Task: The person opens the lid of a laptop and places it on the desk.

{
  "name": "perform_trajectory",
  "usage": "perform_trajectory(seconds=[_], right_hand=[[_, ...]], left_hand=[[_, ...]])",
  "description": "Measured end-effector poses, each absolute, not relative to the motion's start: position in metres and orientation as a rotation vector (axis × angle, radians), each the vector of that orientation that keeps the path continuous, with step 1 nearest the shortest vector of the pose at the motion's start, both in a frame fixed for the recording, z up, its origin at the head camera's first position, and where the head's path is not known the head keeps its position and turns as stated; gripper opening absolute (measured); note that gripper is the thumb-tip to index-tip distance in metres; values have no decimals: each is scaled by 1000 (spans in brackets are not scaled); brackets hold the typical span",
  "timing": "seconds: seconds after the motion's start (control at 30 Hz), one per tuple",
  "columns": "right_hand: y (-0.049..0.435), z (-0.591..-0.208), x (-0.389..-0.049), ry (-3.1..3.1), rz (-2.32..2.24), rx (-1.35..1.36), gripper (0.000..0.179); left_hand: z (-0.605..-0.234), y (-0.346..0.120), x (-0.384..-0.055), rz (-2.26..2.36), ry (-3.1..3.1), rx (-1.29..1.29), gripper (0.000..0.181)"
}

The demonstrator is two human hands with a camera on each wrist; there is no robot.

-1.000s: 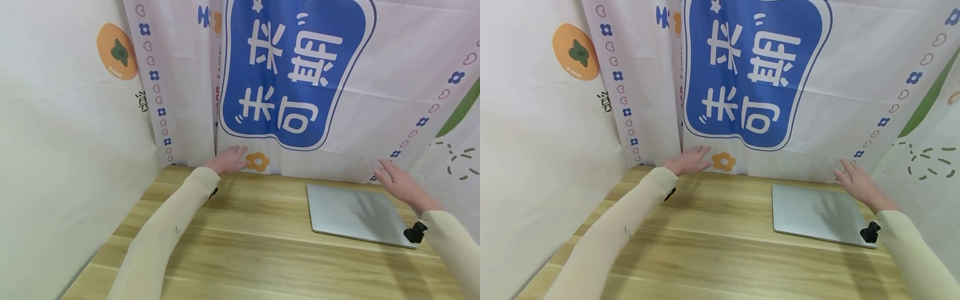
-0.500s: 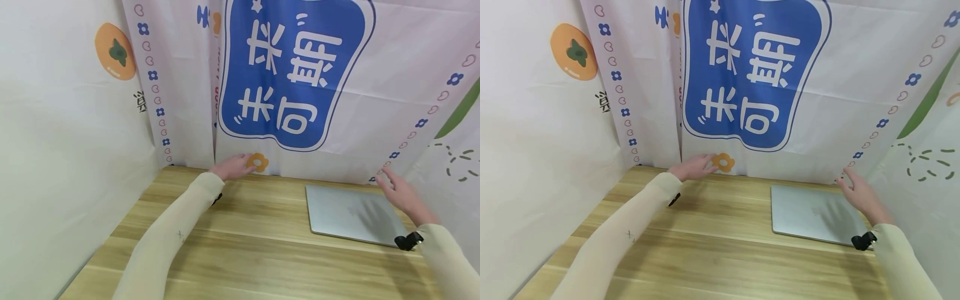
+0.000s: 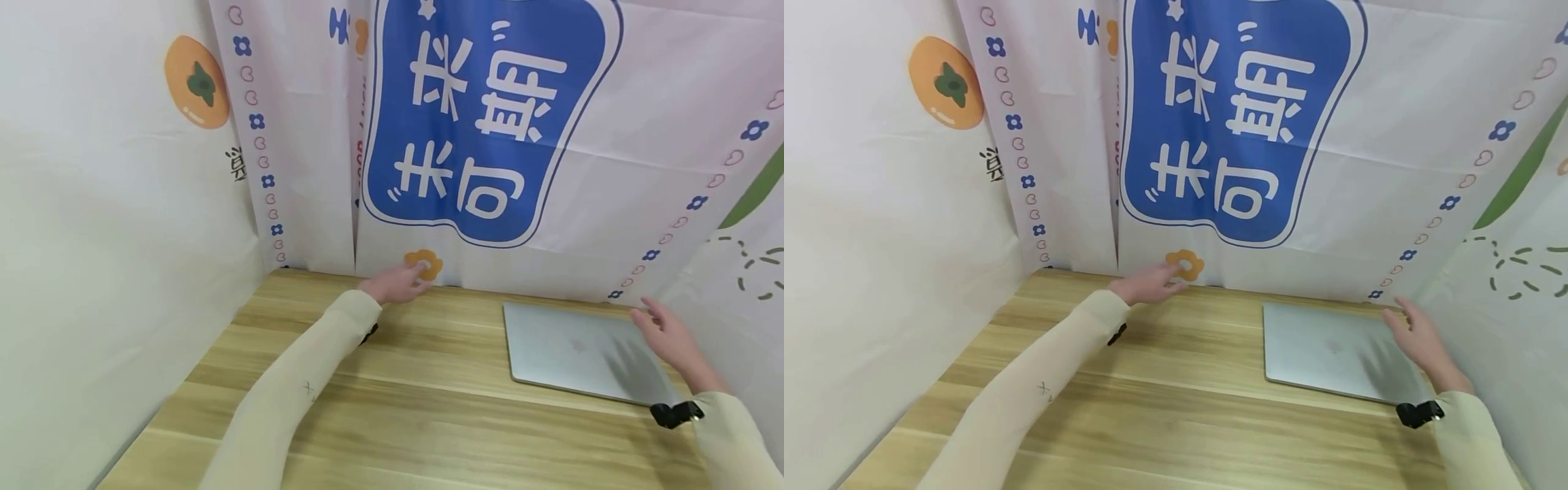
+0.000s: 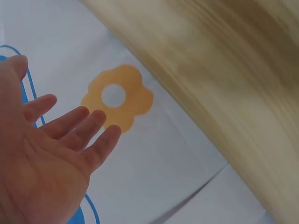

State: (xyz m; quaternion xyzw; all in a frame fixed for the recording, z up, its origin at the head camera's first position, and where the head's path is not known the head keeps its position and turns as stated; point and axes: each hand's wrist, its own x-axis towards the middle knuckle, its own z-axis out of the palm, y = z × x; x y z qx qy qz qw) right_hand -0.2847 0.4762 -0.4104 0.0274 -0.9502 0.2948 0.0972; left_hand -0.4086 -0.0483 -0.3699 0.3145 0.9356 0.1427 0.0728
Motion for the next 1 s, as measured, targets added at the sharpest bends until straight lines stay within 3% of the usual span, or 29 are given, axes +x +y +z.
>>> perform_trajectory(seconds=[1.0], right_hand=[[494, -432, -263, -2821, 1015, -83, 68]], left_hand=[[-413, 22, -387, 515, 2703, 966, 64]])
